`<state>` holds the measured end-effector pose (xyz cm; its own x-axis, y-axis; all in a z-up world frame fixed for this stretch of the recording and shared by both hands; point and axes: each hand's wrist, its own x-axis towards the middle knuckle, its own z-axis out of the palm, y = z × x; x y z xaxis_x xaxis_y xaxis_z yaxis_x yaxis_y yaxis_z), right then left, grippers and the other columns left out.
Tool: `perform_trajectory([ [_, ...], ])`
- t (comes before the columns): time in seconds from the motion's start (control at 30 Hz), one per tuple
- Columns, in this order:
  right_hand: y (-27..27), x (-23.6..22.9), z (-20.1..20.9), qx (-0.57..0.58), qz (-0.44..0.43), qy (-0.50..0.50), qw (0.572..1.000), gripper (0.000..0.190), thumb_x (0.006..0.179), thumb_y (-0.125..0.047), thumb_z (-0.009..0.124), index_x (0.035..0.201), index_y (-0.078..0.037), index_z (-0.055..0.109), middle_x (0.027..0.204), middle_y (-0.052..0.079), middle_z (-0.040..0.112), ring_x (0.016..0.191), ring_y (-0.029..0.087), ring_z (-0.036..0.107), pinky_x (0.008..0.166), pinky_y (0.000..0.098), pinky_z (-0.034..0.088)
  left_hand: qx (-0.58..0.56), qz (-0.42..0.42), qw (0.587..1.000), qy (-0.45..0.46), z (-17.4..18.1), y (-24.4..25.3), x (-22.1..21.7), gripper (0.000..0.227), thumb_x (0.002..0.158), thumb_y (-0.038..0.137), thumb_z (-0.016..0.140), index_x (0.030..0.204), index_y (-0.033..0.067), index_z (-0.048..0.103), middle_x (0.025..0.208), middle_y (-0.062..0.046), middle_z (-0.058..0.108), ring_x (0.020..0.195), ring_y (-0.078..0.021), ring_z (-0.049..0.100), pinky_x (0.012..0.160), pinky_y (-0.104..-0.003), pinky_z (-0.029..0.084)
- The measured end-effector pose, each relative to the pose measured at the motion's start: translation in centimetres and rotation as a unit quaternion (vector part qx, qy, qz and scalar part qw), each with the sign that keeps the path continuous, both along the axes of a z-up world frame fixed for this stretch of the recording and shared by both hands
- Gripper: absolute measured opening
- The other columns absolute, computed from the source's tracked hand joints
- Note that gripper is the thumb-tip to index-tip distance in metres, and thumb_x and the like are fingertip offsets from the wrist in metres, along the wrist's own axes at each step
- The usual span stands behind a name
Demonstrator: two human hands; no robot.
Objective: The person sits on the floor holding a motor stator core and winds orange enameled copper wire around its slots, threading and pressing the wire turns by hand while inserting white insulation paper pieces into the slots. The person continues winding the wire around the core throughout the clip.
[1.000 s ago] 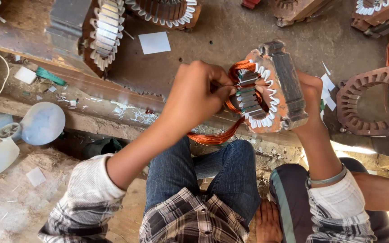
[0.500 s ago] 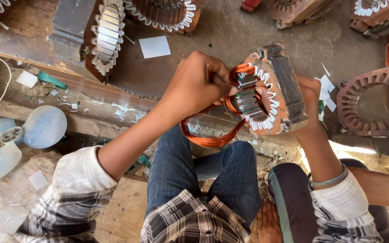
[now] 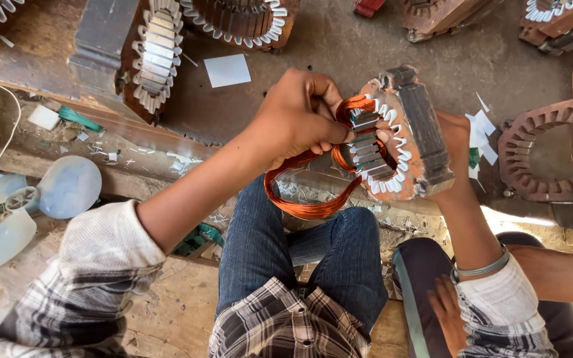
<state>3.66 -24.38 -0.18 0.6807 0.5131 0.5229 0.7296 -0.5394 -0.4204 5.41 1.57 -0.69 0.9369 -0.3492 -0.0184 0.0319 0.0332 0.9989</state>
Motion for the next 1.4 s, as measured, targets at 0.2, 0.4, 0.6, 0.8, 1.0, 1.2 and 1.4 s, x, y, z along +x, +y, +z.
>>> perform_trajectory([
  [0.2, -2.4, 0.7, -3.1, 0.085, -0.025, 0.036, 0.995, 0.023, 0.098, -0.012, 0.075, 0.108, 0.008, 0.069, 0.084, 0.007, 0.071, 0.065, 0.008, 0.062, 0.057, 0.0228, 0.044, 0.008, -0.009, 0.996, -0.090, -0.1, 0.9, -1.1, 0.020, 0.081, 0.004, 0.082, 0.094, -0.0008, 0.068, 0.073, -0.006, 0.074, 0.061, -0.0097, 0.072, 0.054, -0.024, 0.057],
  [0.4, -2.3, 0.5, -3.3, 0.151, 0.010, 0.093, 0.984, 0.023, 0.097, -0.014, 0.077, 0.105, 0.007, 0.071, 0.087, 0.007, 0.074, 0.065, 0.008, 0.061, 0.059, 0.0223, 0.043, 0.119, 0.017, 0.974, -0.194, 1.9, 1.1, -1.8, 0.066, 0.071, 0.018, 0.090, 0.130, 0.0062, 0.064, 0.092, -0.006, 0.066, 0.075, -0.0155, 0.069, 0.066, -0.030, 0.059],
  [0.6, -2.6, 0.9, -3.4, 0.228, 0.047, 0.174, 0.957, 0.044, 0.095, -0.024, 0.078, 0.121, 0.010, 0.066, 0.110, 0.006, 0.075, 0.087, 0.007, 0.067, 0.070, 0.0190, 0.050, 0.125, 0.054, 0.931, -0.339, -0.3, 0.5, -1.3, 0.046, 0.081, 0.011, 0.087, 0.121, -0.0022, 0.070, 0.100, -0.012, 0.073, 0.080, -0.0248, 0.074, 0.072, -0.037, 0.058],
  [0.8, -1.7, 0.3, -3.0, 0.017, -0.061, -0.018, 0.998, 0.018, 0.097, -0.008, 0.077, 0.108, 0.005, 0.069, 0.091, 0.010, 0.070, 0.067, 0.013, 0.064, 0.059, 0.0268, 0.046, 0.150, 0.041, 0.923, -0.352, 0.4, 0.8, -1.1, 0.045, 0.077, 0.005, 0.083, 0.120, -0.0042, 0.070, 0.101, -0.016, 0.070, 0.081, -0.0291, 0.073, 0.071, -0.041, 0.057],
  [1.0, 0.2, -0.3, -0.7, -0.022, -0.007, -0.107, 0.994, 0.020, 0.096, -0.006, 0.074, 0.113, 0.004, 0.070, 0.101, 0.014, 0.072, 0.076, 0.018, 0.067, 0.060, 0.0282, 0.050, 0.090, -0.058, 0.975, -0.194, 0.7, 2.7, -0.2, 0.040, 0.089, -0.002, 0.074, 0.128, 0.0073, 0.067, 0.122, -0.008, 0.070, 0.083, -0.0237, 0.078, 0.072, -0.036, 0.063],
  [1.2, -0.8, 0.7, -2.4, 0.025, -0.007, -0.028, 0.999, 0.020, 0.098, -0.010, 0.077, 0.111, 0.003, 0.070, 0.108, 0.011, 0.072, 0.086, 0.017, 0.070, 0.073, 0.0290, 0.057, 0.191, 0.006, 0.858, -0.477, 4.5, 2.0, -1.6, 0.090, 0.071, 0.004, 0.086, 0.151, 0.0156, 0.048, 0.152, -0.012, 0.047, 0.134, -0.0349, 0.056, 0.107, -0.042, 0.053],
  [1.4, -0.8, 0.4, -3.0, 0.199, 0.001, 0.124, 0.972, 0.017, 0.095, -0.009, 0.073, 0.103, 0.003, 0.064, 0.102, 0.005, 0.068, 0.088, 0.011, 0.068, 0.074, 0.0288, 0.058, 0.232, -0.015, 0.677, -0.698, 6.5, -0.4, -0.7, 0.052, 0.083, 0.007, 0.082, 0.131, 0.0156, 0.067, 0.135, -0.006, 0.064, 0.126, -0.0262, 0.060, 0.108, -0.046, 0.050],
])
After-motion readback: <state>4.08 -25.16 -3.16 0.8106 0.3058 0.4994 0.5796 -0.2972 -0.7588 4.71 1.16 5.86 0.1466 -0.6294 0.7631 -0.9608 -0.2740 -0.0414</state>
